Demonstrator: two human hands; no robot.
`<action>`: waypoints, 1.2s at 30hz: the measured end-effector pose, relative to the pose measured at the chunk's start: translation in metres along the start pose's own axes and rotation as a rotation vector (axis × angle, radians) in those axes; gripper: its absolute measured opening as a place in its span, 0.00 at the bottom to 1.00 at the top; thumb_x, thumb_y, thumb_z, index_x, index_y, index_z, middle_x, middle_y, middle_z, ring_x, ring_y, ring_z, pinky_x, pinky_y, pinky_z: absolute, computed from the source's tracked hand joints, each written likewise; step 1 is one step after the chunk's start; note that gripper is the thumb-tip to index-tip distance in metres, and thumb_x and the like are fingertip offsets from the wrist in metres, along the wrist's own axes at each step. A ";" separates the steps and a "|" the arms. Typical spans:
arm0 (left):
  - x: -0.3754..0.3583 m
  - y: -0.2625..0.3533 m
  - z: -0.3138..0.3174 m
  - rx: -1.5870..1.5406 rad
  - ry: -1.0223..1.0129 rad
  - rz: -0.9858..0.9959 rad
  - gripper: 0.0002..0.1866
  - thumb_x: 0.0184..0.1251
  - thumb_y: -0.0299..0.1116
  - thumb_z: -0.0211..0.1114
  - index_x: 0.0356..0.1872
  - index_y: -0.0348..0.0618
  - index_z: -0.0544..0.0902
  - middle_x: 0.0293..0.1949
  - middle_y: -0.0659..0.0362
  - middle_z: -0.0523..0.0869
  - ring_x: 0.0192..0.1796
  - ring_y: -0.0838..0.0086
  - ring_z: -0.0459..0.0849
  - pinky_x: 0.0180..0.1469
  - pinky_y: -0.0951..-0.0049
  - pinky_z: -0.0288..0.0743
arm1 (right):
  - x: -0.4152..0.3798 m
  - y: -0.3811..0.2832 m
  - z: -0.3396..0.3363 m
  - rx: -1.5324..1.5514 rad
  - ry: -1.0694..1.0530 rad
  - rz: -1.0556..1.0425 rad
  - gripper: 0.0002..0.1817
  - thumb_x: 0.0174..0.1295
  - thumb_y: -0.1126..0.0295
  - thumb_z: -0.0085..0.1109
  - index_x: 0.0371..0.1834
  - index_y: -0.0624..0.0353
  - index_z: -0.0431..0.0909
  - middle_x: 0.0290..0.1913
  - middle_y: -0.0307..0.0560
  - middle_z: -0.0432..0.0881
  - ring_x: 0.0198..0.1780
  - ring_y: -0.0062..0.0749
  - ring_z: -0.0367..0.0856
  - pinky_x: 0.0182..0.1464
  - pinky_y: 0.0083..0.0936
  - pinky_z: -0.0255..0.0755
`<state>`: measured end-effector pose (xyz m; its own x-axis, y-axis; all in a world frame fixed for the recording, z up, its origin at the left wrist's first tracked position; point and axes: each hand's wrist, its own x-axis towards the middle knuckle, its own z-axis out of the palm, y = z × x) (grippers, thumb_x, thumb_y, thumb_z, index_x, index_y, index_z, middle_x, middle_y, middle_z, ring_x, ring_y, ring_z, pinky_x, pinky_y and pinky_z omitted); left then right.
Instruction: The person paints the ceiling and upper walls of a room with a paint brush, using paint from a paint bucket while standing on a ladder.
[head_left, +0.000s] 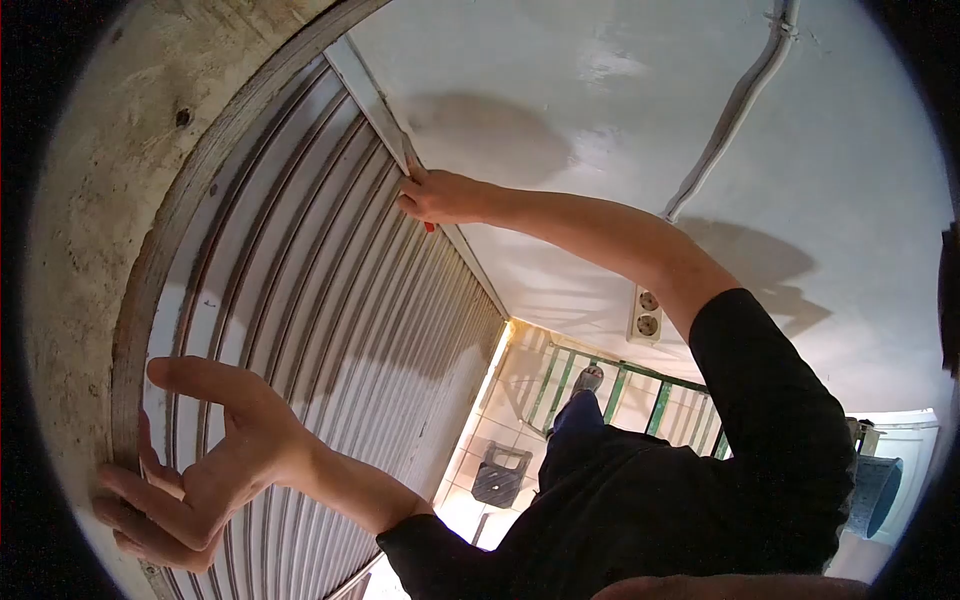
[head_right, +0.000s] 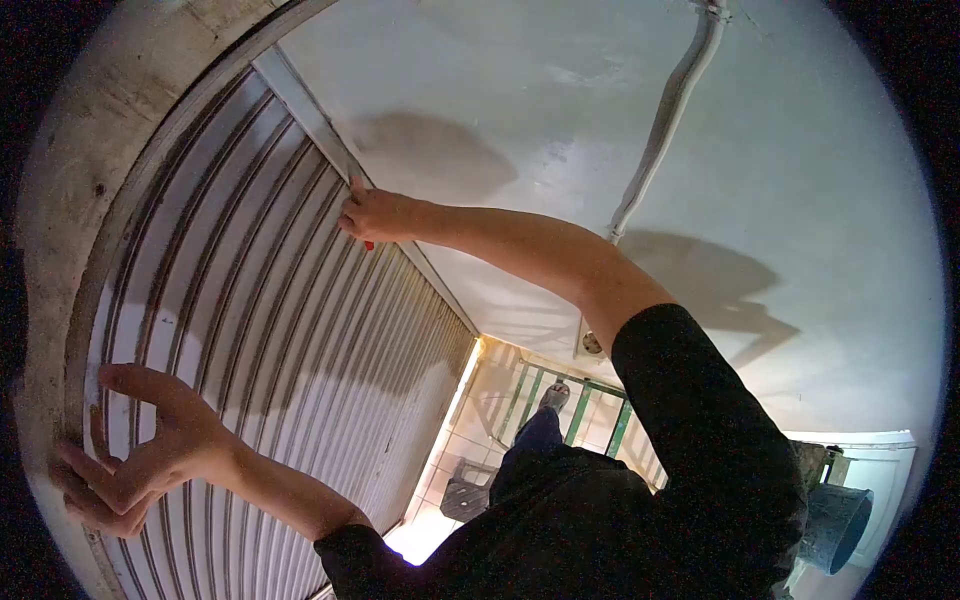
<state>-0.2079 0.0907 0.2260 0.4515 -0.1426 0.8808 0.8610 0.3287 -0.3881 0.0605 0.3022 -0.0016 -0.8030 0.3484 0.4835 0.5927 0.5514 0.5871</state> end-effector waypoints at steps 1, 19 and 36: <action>0.000 0.000 0.001 0.000 -0.002 0.000 0.43 0.63 0.39 0.76 0.68 0.26 0.59 0.65 0.43 0.53 0.64 0.63 0.67 0.46 0.78 0.92 | -0.002 0.004 0.002 0.038 0.049 0.060 0.13 0.54 0.67 0.69 0.31 0.61 0.74 0.41 0.50 0.79 0.53 0.44 0.85 0.50 0.30 0.87; -0.009 -0.005 0.011 -0.163 0.094 -0.116 0.41 0.66 0.50 0.73 0.65 0.27 0.67 0.59 0.43 0.60 0.64 0.58 0.57 0.60 0.64 0.76 | -0.069 0.001 -0.024 0.118 -0.091 0.294 0.19 0.46 0.65 0.75 0.36 0.63 0.77 0.41 0.53 0.81 0.67 0.65 0.77 0.55 0.33 0.86; -0.015 -0.021 0.028 -0.148 0.263 0.005 0.38 0.62 0.52 0.75 0.63 0.33 0.74 0.57 0.49 0.71 0.63 0.56 0.62 0.58 0.57 0.54 | -0.221 -0.047 -0.188 0.205 -0.368 0.590 0.15 0.47 0.74 0.70 0.38 0.64 0.76 0.39 0.50 0.78 0.45 0.42 0.82 0.46 0.32 0.84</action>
<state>-0.2392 0.1116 0.2290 0.4848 -0.3846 0.7855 0.8744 0.1933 -0.4450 0.2212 0.0565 -0.0137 -0.3431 0.8444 0.4115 0.9393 0.3110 0.1450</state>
